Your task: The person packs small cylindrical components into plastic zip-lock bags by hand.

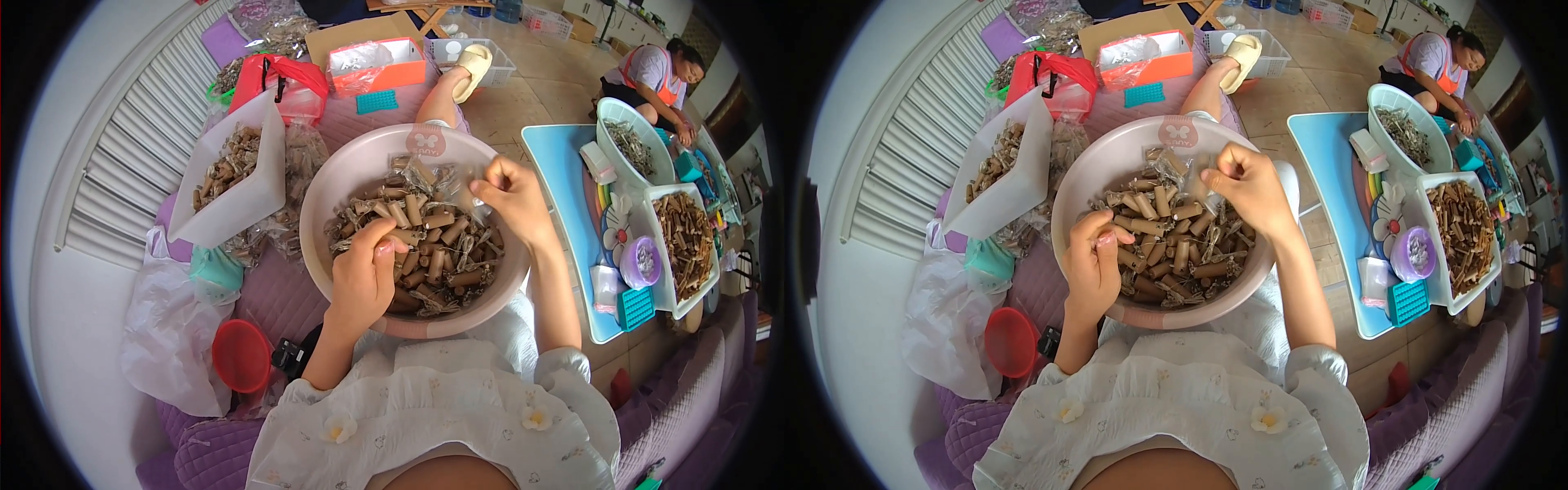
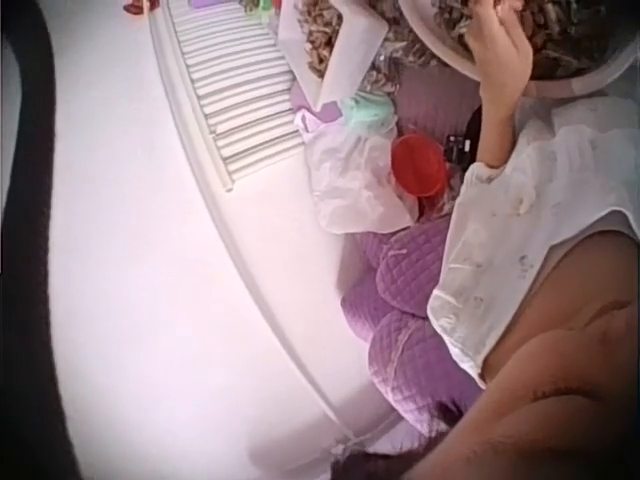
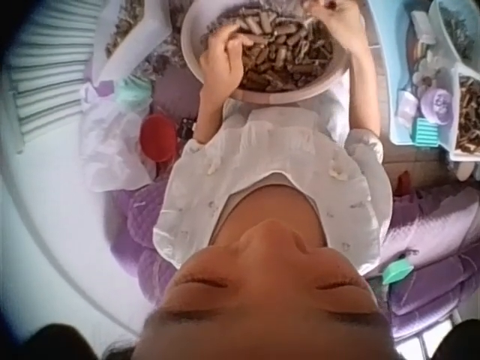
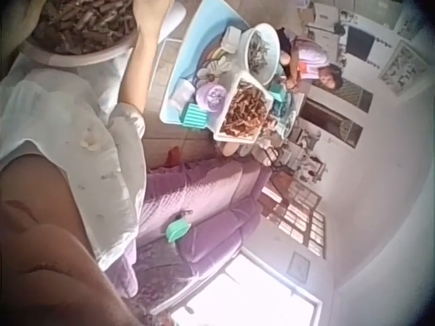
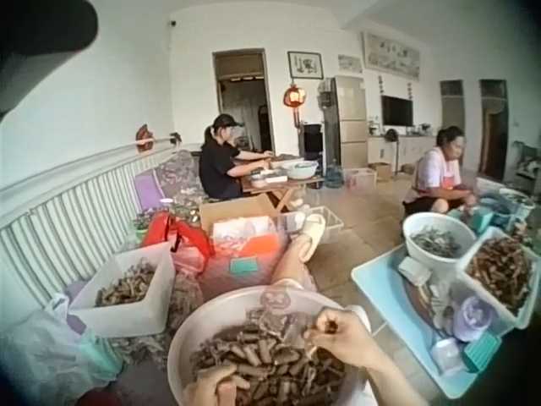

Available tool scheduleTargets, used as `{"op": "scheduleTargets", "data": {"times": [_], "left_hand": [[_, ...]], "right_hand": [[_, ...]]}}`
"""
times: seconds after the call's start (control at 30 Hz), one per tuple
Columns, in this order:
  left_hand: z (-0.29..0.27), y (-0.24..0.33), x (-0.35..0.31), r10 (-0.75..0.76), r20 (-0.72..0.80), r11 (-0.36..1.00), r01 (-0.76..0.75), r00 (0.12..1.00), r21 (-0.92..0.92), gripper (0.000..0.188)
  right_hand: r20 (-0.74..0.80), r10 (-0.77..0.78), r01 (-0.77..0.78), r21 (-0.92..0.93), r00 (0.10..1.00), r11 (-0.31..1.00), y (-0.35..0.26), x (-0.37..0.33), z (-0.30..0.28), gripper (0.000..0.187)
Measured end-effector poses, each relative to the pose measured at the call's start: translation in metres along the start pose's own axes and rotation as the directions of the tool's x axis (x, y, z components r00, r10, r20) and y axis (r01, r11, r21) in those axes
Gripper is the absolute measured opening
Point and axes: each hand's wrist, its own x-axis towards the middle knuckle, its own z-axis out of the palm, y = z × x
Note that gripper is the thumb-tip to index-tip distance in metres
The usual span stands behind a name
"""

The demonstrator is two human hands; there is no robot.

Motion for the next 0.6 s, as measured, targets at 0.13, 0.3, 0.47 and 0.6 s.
{"op": "scheduleTargets", "data": {"times": [0.13,0.3,0.47,0.6], "left_hand": [[-0.001,0.004,0.005,0.075,0.123,0.991,-0.088,0.990,0.103,0.013],[-0.010,-0.001,-0.001,-0.005,0.169,1.000,0.004,0.986,0.005,0.010],[-0.012,-0.003,-0.003,0.132,0.091,0.991,-0.129,0.987,-0.029,0.009],[-0.011,-0.013,-0.006,0.150,0.099,0.984,-0.140,0.984,-0.107,0.015]], "right_hand": [[0.101,-0.127,0.163,-0.571,0.987,0.805,0.003,-0.014,-0.035,0.040],[-0.549,-0.085,-0.198,-0.436,0.831,0.878,0.031,-0.101,-0.158,0.037],[-0.579,0.157,-0.600,-0.765,0.800,0.233,0.081,-0.207,-0.238,0.015],[-0.527,0.078,-0.522,-0.790,0.846,0.322,0.098,-0.243,-0.229,0.023]]}}
